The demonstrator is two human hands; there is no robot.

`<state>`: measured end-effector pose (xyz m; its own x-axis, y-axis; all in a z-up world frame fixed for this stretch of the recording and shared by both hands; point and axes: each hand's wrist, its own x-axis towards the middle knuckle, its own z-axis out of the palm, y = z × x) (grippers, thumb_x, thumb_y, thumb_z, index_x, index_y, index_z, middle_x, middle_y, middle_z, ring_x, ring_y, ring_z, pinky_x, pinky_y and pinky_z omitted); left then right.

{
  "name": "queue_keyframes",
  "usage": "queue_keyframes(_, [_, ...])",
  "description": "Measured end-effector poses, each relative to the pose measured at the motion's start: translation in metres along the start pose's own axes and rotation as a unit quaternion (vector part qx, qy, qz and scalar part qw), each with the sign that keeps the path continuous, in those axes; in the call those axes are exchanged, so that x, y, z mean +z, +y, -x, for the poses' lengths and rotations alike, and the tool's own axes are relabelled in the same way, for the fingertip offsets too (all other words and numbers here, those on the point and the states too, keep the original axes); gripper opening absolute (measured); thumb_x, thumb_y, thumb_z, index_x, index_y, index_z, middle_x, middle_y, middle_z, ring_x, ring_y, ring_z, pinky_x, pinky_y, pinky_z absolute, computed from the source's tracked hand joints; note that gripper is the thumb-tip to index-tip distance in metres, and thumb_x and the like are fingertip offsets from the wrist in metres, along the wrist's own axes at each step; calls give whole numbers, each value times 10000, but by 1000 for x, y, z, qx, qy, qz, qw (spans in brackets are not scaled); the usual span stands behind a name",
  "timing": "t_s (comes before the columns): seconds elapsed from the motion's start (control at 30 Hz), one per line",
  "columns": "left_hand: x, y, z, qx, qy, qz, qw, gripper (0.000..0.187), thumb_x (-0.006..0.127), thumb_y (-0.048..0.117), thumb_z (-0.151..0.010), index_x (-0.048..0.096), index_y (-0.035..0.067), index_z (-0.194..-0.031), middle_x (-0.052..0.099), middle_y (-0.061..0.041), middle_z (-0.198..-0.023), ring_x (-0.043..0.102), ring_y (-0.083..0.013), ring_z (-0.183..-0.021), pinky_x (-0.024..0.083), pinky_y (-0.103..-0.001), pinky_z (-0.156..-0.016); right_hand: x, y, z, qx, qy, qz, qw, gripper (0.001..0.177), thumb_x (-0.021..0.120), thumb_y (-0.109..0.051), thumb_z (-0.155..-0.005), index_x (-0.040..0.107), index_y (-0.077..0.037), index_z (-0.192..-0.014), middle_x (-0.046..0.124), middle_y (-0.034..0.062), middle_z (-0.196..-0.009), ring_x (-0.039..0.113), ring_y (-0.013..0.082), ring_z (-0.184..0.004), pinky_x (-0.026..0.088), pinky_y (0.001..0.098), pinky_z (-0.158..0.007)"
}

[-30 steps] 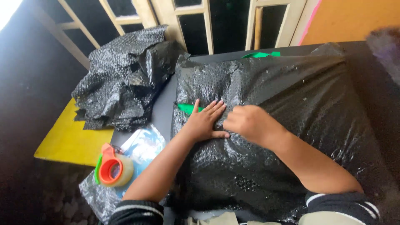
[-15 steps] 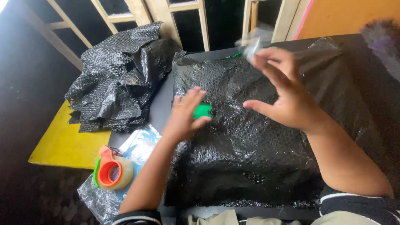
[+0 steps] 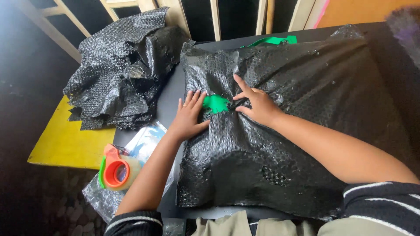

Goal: Wrapping a green bag in black bubble wrap and securing the edges with multiple small pieces of clear tape using a handheld dispenser.

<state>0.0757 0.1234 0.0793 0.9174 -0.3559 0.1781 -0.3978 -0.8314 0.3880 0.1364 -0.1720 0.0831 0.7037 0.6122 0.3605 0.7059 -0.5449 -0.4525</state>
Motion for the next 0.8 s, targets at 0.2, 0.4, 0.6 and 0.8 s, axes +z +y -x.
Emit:
queue_keyframes(0.2, [19, 1, -12, 4, 13, -28, 1000, 990, 638, 644, -867, 251, 186, -1655, 348, -234, -1577, 158, -509, -1538, 95, -758, -1173, -10, -18, -7, 87, 76, -73, 991, 987, 715, -67, -893, 163, -297, -1679, 795, 7, -1051, 727, 266, -1037, 535, 422, -942])
queue_keyframes(0.4, [20, 8, -17, 13, -53, -83, 995, 681, 520, 481, -935, 419, 152, -1524, 280, -275, -1552, 63, -480, -1535, -46, -751, -1170, -57, -56, -37, -30, 203, -86, 975, 961, 830, -64, -929, 215, -243, -1645, 811, 69, -1080, 797, 194, -959, 597, 341, -993])
queue_keyframes(0.6, [46, -5, -20, 42, -11, -35, 998, 762, 473, 177, -874, 250, 24, -1586, 252, -324, -1602, 98, -481, -1539, -45, -679, -1216, -36, -74, -46, -40, 223, -124, 966, 952, 806, -21, -942, 188, -215, -1641, 818, 75, -1080, 812, 158, -940, 593, 326, -1057])
queue_keyframes(0.8, [63, -31, -28, 58, 39, -38, 997, 643, 655, 342, -899, 545, 98, -1484, 482, -247, -1425, 365, -476, -1450, -32, -654, -1231, 28, -42, -30, 92, 60, -86, 990, 950, 707, -107, -897, 200, -367, -1658, 812, -21, -968, 757, 201, -977, 587, 378, -895])
